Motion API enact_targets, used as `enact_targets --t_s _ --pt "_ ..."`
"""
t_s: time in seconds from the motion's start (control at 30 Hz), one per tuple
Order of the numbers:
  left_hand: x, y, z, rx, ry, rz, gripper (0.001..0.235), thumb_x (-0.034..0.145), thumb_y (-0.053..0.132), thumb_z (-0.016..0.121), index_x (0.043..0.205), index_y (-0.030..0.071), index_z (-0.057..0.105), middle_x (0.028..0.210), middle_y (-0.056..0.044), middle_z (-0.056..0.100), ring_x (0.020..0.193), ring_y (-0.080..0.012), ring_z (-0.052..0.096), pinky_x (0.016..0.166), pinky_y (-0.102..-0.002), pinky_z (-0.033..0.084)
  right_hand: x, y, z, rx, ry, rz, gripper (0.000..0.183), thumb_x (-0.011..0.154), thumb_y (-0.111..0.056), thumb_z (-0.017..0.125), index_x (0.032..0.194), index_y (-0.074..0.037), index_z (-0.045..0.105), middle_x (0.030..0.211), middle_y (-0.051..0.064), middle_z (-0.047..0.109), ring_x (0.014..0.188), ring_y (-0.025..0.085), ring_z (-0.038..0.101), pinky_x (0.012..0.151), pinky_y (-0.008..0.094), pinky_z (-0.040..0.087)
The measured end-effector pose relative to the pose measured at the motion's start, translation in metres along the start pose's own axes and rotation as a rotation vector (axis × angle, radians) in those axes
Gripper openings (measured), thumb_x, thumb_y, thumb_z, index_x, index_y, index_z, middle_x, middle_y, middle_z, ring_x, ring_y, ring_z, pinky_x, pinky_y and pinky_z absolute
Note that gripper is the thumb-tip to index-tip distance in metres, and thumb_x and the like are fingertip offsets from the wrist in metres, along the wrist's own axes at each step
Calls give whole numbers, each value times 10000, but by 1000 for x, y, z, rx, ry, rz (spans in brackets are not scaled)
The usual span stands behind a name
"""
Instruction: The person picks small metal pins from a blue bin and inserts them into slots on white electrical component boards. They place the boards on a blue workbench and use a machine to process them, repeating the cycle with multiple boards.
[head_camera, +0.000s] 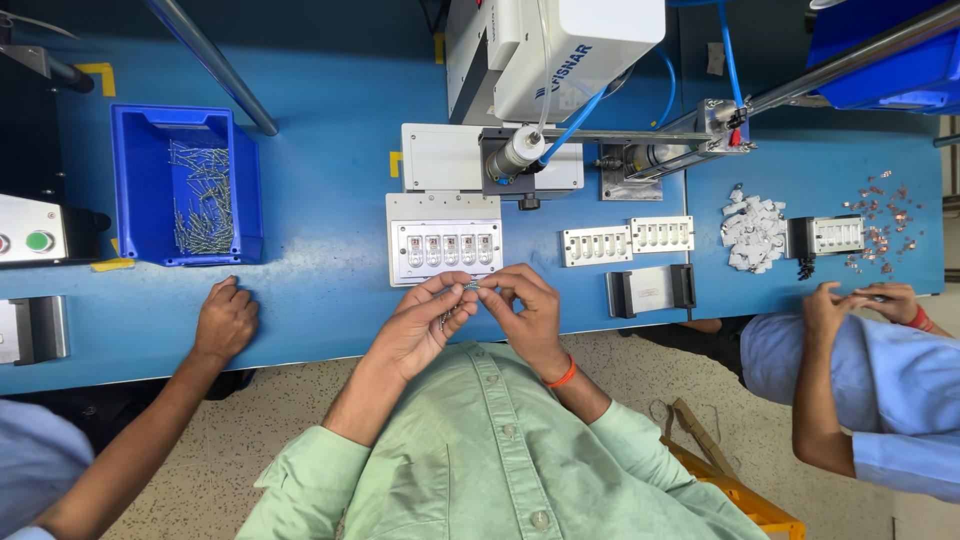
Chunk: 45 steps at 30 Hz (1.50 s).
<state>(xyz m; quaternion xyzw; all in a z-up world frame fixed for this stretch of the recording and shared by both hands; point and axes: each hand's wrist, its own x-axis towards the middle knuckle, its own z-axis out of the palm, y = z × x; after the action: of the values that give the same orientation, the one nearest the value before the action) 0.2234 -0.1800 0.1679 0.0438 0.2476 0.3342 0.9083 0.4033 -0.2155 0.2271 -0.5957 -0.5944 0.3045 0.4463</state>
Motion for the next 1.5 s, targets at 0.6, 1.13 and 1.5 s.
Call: enact_targets --t_s 0.6,1.13,1.5 --pt "10 4 8 115 -96 -67 169 1039 144 589 1165 37 625 987 -16 650 862 -96 637 764 -238 554 15 28 -14 563 -138 635 126 994 -119 674 1062 -21 716 800 -40 651 608 30 486 537 199 391" --pt "5 6 -13 353 61 83 195 1077 179 511 1186 62 623 945 -5 611 742 -60 508 650 -208 449 53 37 1 -597 -52 -122 85 918 -159 762 973 -95 772 932 28 677 736 216 685 622 337 536" --pt "12 -3 -15 376 76 75 156 1052 186 544 1167 94 596 931 -4 640 698 -61 506 612 -214 428 51 -4 -16 -109 -325 11 198 877 -133 816 1075 -118 808 975 29 772 685 71 635 572 235 513"
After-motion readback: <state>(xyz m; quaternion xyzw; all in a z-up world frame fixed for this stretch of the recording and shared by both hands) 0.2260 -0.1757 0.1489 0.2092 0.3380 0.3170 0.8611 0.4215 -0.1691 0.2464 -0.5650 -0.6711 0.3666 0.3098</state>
